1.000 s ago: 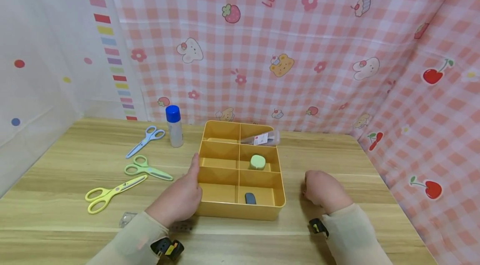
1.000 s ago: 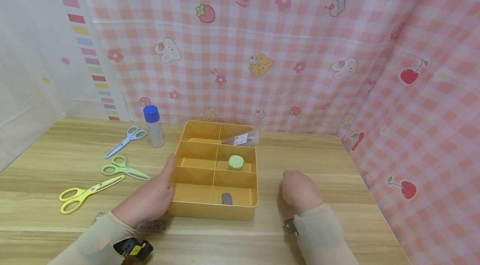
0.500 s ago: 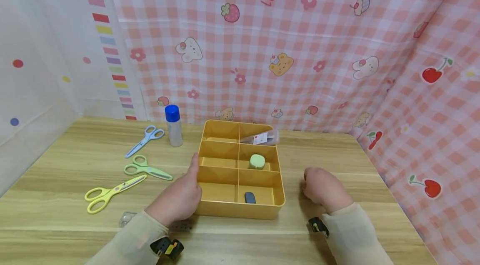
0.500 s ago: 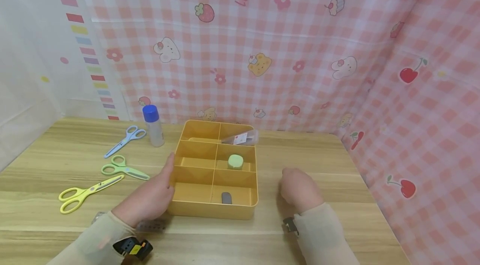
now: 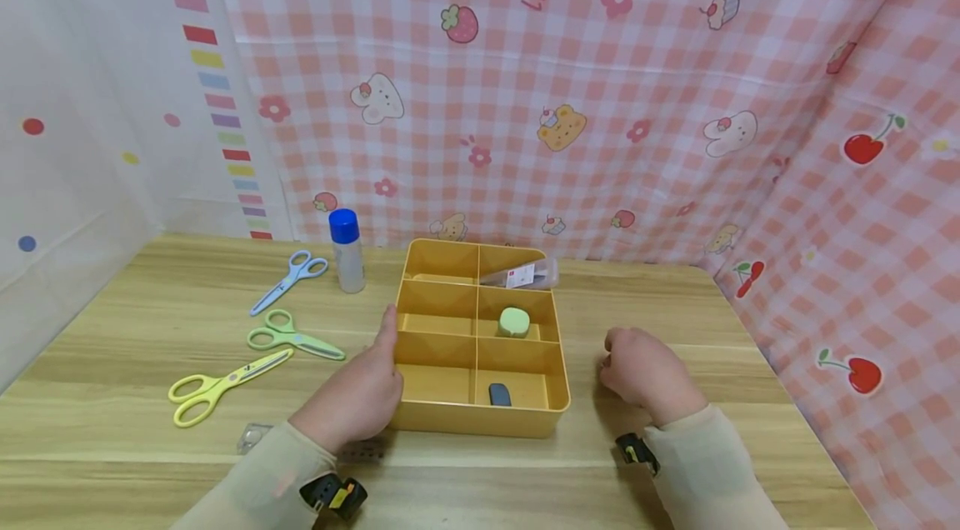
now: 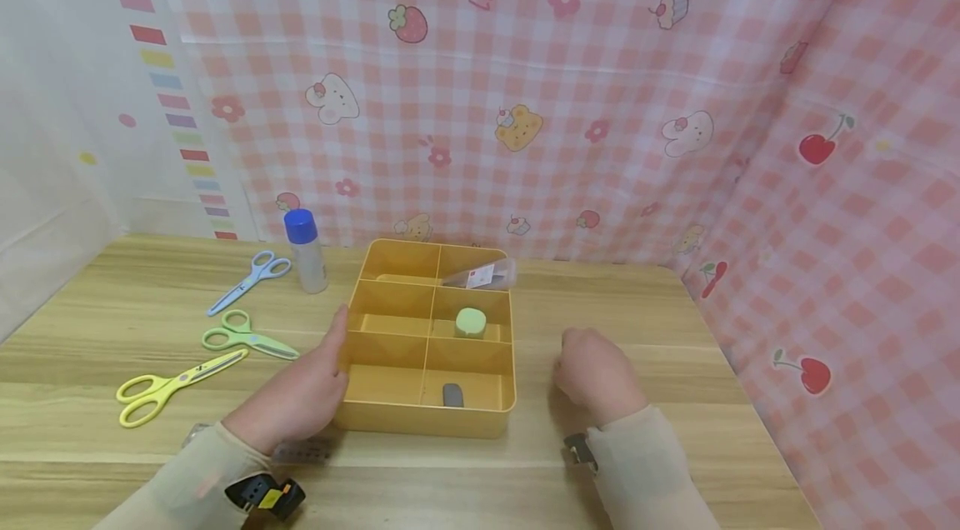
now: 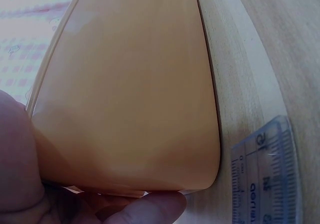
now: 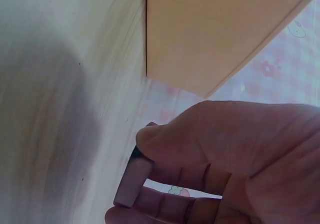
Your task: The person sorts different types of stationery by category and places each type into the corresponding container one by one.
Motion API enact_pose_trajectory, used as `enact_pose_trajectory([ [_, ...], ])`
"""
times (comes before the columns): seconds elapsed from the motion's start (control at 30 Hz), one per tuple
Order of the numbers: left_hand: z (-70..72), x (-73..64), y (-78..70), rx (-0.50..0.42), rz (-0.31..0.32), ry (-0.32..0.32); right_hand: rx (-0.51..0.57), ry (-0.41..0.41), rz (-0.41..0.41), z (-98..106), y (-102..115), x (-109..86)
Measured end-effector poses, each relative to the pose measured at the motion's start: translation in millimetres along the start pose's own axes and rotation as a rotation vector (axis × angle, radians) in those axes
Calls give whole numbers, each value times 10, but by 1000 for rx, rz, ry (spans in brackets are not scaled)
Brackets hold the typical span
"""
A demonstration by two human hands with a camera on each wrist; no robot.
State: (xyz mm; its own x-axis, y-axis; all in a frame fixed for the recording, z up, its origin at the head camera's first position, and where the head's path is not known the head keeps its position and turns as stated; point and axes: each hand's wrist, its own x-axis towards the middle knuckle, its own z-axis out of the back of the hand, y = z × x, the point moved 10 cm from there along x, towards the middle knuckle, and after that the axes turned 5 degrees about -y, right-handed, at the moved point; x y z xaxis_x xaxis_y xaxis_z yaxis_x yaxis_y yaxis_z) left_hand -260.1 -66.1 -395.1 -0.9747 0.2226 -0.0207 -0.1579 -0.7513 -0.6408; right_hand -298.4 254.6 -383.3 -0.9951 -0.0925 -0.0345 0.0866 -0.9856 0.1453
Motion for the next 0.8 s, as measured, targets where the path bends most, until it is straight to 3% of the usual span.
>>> enact_pose_trajectory([
  [0.8, -18, 18, 41, -7, 32, 5, 42, -60, 15, 105, 81, -5],
])
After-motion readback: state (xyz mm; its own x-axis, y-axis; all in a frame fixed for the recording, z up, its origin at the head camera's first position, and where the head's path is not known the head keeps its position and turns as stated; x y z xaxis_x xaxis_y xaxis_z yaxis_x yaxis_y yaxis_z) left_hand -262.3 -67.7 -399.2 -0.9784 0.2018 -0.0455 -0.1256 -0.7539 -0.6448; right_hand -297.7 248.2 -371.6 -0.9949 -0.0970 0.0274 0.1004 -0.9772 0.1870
